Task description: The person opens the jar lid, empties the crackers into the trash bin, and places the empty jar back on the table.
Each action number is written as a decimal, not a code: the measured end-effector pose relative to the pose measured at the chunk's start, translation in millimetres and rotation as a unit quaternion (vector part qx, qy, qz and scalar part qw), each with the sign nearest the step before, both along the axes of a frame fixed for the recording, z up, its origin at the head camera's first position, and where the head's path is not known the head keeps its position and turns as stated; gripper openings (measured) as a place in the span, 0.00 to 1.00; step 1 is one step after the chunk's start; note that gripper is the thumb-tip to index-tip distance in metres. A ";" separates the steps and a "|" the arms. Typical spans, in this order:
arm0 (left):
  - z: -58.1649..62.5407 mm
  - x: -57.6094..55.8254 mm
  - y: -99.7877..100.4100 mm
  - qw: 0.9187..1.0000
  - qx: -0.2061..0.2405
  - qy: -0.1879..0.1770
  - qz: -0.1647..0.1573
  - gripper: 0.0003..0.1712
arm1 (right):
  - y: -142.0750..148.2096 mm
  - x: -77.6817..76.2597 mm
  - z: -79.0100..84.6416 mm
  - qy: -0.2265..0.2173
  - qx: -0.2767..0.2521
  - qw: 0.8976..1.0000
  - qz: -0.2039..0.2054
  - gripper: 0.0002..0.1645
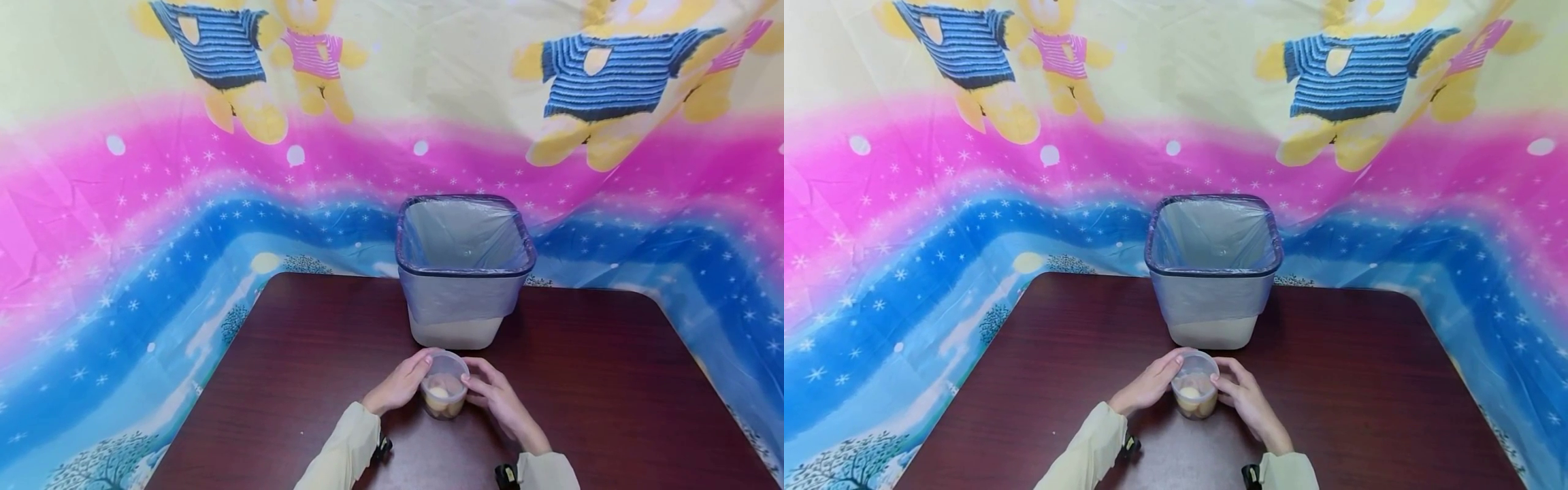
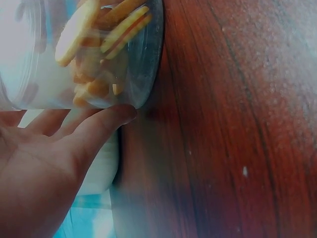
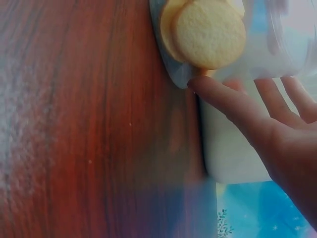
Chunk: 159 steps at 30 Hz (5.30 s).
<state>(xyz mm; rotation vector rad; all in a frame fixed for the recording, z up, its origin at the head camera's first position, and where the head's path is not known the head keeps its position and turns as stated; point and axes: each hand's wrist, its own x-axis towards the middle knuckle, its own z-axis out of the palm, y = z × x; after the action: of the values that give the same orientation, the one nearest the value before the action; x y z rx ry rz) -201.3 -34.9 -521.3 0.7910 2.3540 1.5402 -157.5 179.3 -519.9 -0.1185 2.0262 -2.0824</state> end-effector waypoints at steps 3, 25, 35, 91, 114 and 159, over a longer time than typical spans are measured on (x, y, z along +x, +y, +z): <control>-5.3 -3.9 1.3 1.000 -0.002 -0.003 -0.008 0.24 | 2.1 1.7 0.7 -0.004 0.006 1.000 -0.002 0.29; -7.5 -9.1 9.3 0.999 0.002 -0.009 -0.031 0.25 | 4.6 12.5 1.3 -0.008 0.021 0.999 -0.025 0.28; -2.6 -3.2 10.8 0.997 0.018 0.022 0.073 0.18 | 1.6 11.0 1.2 0.002 0.035 0.998 -0.048 0.26; 26.3 -7.5 6.8 0.974 -0.126 0.149 -0.118 0.51 | 6.7 -2.4 -10.0 0.127 0.141 0.980 0.056 0.51; 22.1 -7.8 4.4 0.977 -0.110 0.144 -0.117 0.49 | 5.1 -1.0 -14.7 0.131 0.118 0.983 0.048 0.51; 21.8 -0.4 -4.2 0.978 -0.103 0.152 -0.098 0.50 | 6.1 1.6 -14.1 0.116 0.089 0.987 0.061 0.51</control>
<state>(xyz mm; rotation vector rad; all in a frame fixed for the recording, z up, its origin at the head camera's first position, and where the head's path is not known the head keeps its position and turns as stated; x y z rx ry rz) -201.8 -39.1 -499.4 1.2384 2.4973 1.1408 -155.9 185.4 -534.0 -0.4612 2.2643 -1.8785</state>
